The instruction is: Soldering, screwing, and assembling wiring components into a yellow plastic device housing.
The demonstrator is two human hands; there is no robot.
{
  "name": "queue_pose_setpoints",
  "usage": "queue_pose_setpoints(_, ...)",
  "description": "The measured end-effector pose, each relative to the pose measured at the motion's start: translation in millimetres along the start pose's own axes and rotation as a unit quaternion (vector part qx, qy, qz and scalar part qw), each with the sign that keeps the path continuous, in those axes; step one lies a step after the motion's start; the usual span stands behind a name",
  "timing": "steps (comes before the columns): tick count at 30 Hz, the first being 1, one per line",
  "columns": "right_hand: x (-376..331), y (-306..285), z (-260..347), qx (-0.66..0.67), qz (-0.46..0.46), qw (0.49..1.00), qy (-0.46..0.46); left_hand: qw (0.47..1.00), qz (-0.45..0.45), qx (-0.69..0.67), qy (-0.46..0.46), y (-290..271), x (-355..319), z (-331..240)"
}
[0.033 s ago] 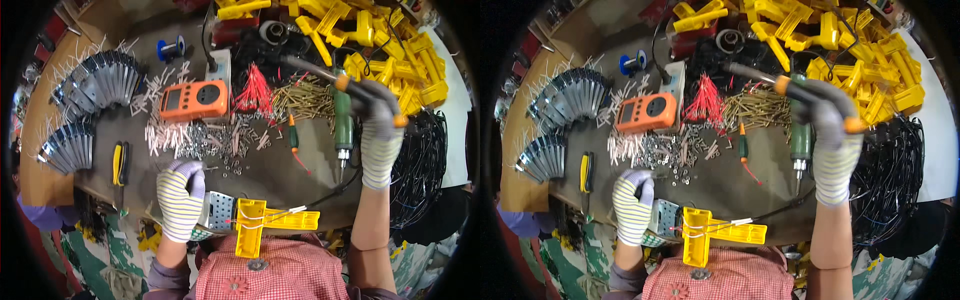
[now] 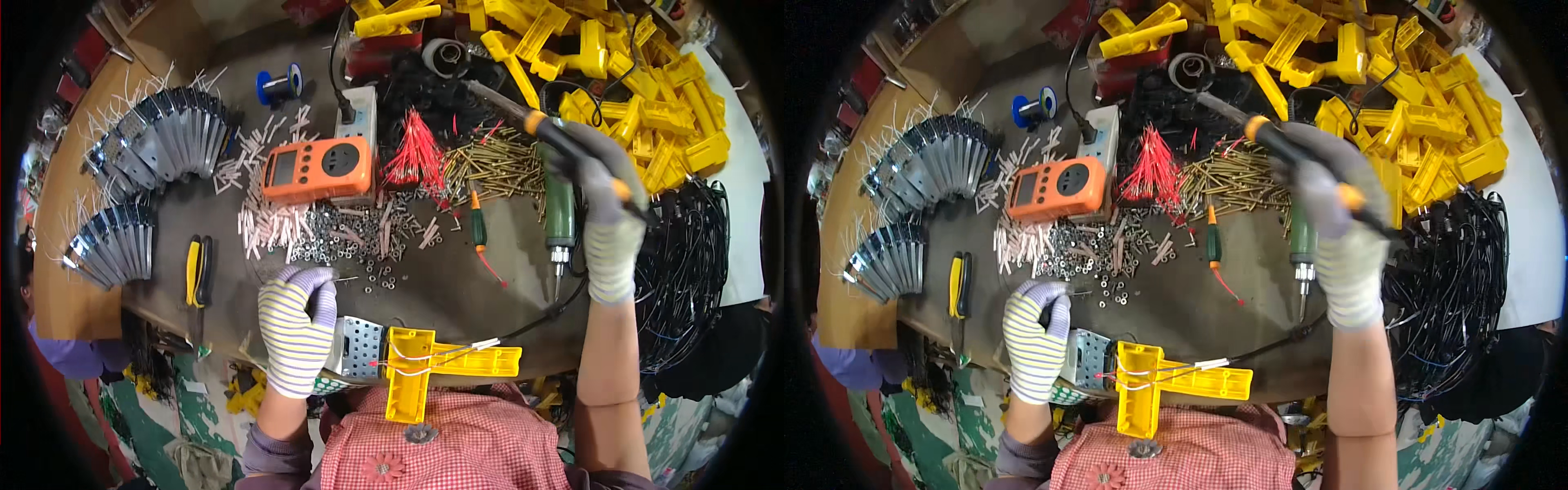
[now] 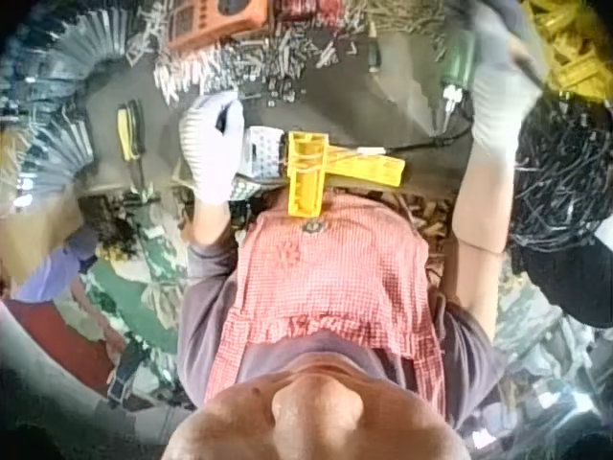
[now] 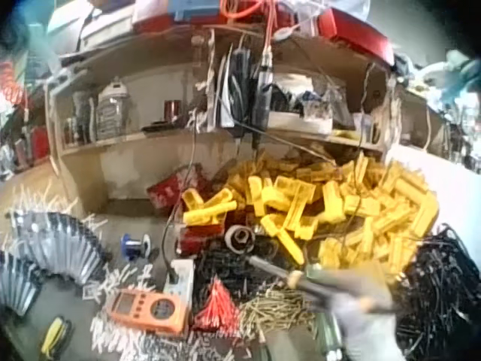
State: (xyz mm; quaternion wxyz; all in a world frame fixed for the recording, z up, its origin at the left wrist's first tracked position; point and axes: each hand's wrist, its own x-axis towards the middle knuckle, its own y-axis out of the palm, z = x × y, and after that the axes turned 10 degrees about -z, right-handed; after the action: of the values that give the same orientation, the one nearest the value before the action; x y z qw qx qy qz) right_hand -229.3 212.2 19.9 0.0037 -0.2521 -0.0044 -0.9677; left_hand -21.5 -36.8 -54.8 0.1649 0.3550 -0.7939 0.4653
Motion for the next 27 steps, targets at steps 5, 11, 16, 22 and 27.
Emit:
queue_pose_setpoints(5,46.6,37.3,-32.4,-0.192,0.074,0.952,-0.228,0.999,0.008,0.004,-0.042,-3.6,-0.5,-9.0)
queue_pose_setpoints(11,67.0,52.6,-71.4,-0.425,0.085,0.846,-0.311,0.998,0.023,0.000,-0.050,-4.1,4.3,-6.6)
queue_pose_setpoints(16,-20.0,-25.4,9.1,-0.329,0.265,0.901,-0.097,0.999,0.010,-0.047,0.016,-25.2,-0.6,-16.5)
queue_pose_setpoints(22,-90.2,-39.9,33.9,-0.246,0.390,0.883,-0.091,0.947,0.202,-0.217,0.123,-9.1,22.5,-55.3)
queue_pose_setpoints(27,-81.6,-42.2,57.2,-0.167,0.353,0.901,0.187,0.923,0.268,-0.266,0.073,-4.7,8.4,-57.4)
